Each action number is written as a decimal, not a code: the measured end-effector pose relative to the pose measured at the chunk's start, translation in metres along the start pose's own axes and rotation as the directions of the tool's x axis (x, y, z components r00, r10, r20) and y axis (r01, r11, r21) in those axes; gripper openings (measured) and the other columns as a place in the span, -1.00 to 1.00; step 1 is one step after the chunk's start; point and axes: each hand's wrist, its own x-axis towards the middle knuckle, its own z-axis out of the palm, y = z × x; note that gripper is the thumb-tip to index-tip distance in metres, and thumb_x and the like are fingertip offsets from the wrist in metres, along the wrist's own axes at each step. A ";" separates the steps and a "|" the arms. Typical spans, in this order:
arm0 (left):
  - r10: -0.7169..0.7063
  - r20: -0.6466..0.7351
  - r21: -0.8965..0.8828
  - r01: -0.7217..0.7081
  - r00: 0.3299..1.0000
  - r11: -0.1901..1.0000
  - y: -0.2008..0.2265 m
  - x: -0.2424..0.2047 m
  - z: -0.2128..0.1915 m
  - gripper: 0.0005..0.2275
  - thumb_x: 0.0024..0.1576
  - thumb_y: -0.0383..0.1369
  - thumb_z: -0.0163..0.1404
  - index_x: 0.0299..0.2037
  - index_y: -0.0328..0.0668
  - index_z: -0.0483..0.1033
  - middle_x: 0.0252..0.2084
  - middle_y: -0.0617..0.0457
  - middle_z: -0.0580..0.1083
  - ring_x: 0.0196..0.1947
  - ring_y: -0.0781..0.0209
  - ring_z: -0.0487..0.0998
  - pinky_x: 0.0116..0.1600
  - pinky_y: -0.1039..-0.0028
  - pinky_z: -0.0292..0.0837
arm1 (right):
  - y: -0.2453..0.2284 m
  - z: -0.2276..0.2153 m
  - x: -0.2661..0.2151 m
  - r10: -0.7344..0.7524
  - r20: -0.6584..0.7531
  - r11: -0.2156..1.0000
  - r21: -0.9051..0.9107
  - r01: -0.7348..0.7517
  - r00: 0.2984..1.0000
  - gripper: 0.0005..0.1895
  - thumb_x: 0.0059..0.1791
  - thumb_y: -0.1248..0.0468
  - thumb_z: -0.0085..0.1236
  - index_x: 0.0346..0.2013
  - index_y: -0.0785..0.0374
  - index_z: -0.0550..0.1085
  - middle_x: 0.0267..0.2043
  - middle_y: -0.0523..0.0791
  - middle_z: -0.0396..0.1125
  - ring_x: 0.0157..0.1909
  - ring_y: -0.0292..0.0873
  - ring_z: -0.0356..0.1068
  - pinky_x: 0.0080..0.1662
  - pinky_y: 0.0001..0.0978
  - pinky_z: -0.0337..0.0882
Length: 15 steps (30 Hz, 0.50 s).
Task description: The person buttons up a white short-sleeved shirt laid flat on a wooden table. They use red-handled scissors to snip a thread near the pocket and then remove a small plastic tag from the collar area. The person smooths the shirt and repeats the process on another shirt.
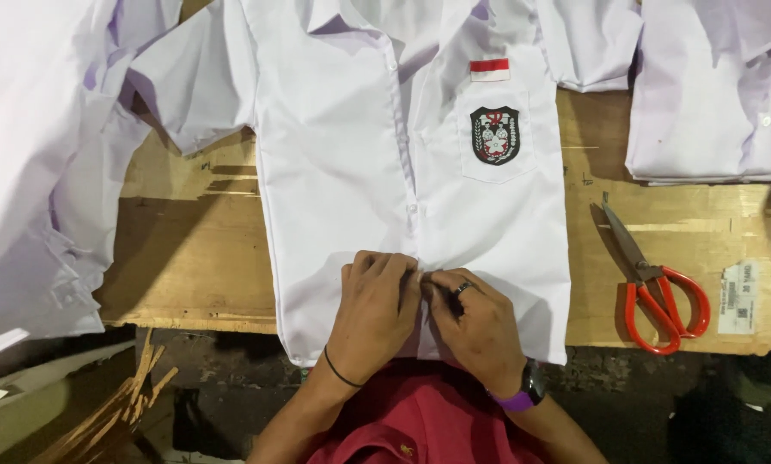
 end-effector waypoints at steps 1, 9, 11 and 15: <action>-0.004 -0.005 0.004 0.004 1.000 1.000 0.000 0.000 0.000 -0.87 0.28 -0.33 -0.17 -0.23 -0.12 0.43 -0.26 0.07 0.52 -0.16 -0.03 0.35 -0.08 0.18 0.19 | 0.002 0.001 -0.001 -0.005 0.003 1.000 0.005 0.005 1.000 -0.84 0.02 0.42 0.11 -0.13 0.33 0.56 -0.17 -0.04 0.52 -0.16 -0.08 0.52 -0.06 -0.31 0.53; -0.031 -0.005 -0.033 0.031 0.999 0.999 0.003 0.000 -0.001 -0.87 0.29 -0.32 -0.18 -0.19 -0.09 0.43 -0.24 0.12 0.53 -0.15 0.01 0.37 -0.05 0.20 0.18 | 0.023 0.013 -0.014 0.078 0.027 0.991 -0.115 -0.074 0.997 -0.61 -0.10 0.28 0.32 0.01 0.27 0.54 -0.04 -0.07 0.54 -0.04 -0.05 0.53 0.01 -0.27 0.51; -0.019 -0.003 -0.004 0.019 1.000 1.000 0.001 0.000 -0.001 -0.85 0.30 -0.31 -0.19 -0.18 -0.08 0.45 -0.25 0.12 0.54 -0.15 0.01 0.38 -0.05 0.19 0.17 | 0.028 0.018 -0.015 0.065 0.006 0.987 -0.145 -0.064 0.998 -0.67 -0.06 0.26 0.29 -0.01 0.27 0.55 -0.04 -0.07 0.54 -0.04 -0.06 0.54 0.00 -0.27 0.52; -0.027 0.030 0.032 0.026 0.999 0.999 -0.002 0.002 -0.001 -0.82 0.31 -0.27 -0.19 -0.17 -0.07 0.48 -0.28 0.13 0.55 -0.15 0.03 0.41 -0.03 0.19 0.15 | 0.033 0.021 -0.015 0.024 -0.024 0.980 -0.198 -0.029 0.999 -0.72 -0.03 0.28 0.25 -0.04 0.29 0.54 -0.05 -0.05 0.53 -0.07 -0.03 0.54 -0.05 -0.23 0.53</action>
